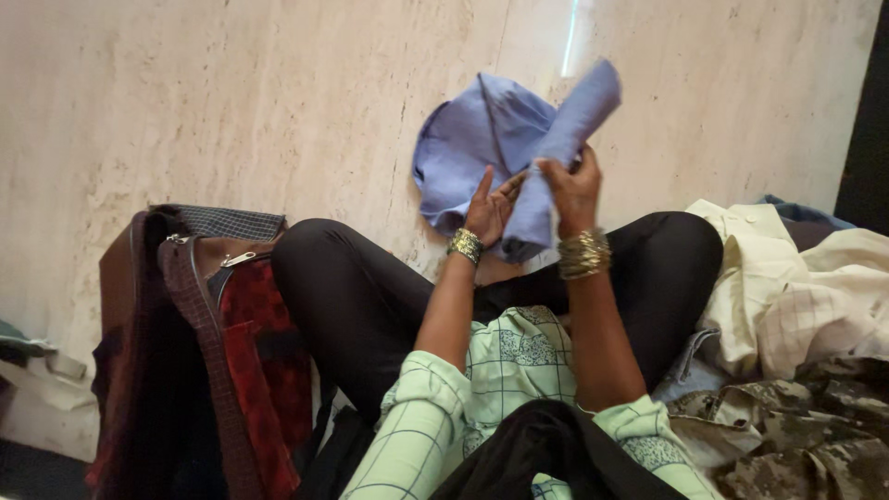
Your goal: The person folds a blue long-sleeved shirt by smoothing it out, folding the sides and sleeves inward, and then folding it in half before placing it into a brown bag.
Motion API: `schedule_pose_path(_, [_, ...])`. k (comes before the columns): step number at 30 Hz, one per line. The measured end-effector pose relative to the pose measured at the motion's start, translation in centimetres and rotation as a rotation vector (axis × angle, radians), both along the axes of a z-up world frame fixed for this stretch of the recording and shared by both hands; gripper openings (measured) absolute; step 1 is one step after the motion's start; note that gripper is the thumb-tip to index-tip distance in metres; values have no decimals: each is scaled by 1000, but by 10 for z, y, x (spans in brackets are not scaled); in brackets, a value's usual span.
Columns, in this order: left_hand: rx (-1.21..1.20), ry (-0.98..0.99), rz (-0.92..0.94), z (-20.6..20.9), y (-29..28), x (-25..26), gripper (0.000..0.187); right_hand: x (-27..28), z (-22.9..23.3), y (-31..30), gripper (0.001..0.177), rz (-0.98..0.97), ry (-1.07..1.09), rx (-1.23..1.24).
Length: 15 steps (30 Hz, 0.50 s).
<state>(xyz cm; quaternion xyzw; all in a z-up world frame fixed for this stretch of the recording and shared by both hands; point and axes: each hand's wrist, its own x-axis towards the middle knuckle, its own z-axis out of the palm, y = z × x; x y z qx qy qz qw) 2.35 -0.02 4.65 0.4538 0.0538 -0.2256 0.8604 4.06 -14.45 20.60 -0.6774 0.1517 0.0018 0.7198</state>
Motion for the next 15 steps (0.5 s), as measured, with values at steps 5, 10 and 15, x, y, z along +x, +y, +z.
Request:
schedule_pose_path(5, [-417, 308, 256, -13, 2, -16, 74, 20, -65, 97, 62, 157, -215, -484])
schedule_pose_path(10, [-533, 429, 385, -15, 19, -12, 67, 31, -133, 154, 80, 266, -401, -904])
schedule_pose_path(15, [-538, 474, 441, -16, 37, -13, 61, 46, -123, 162, 94, 455, 80, -739])
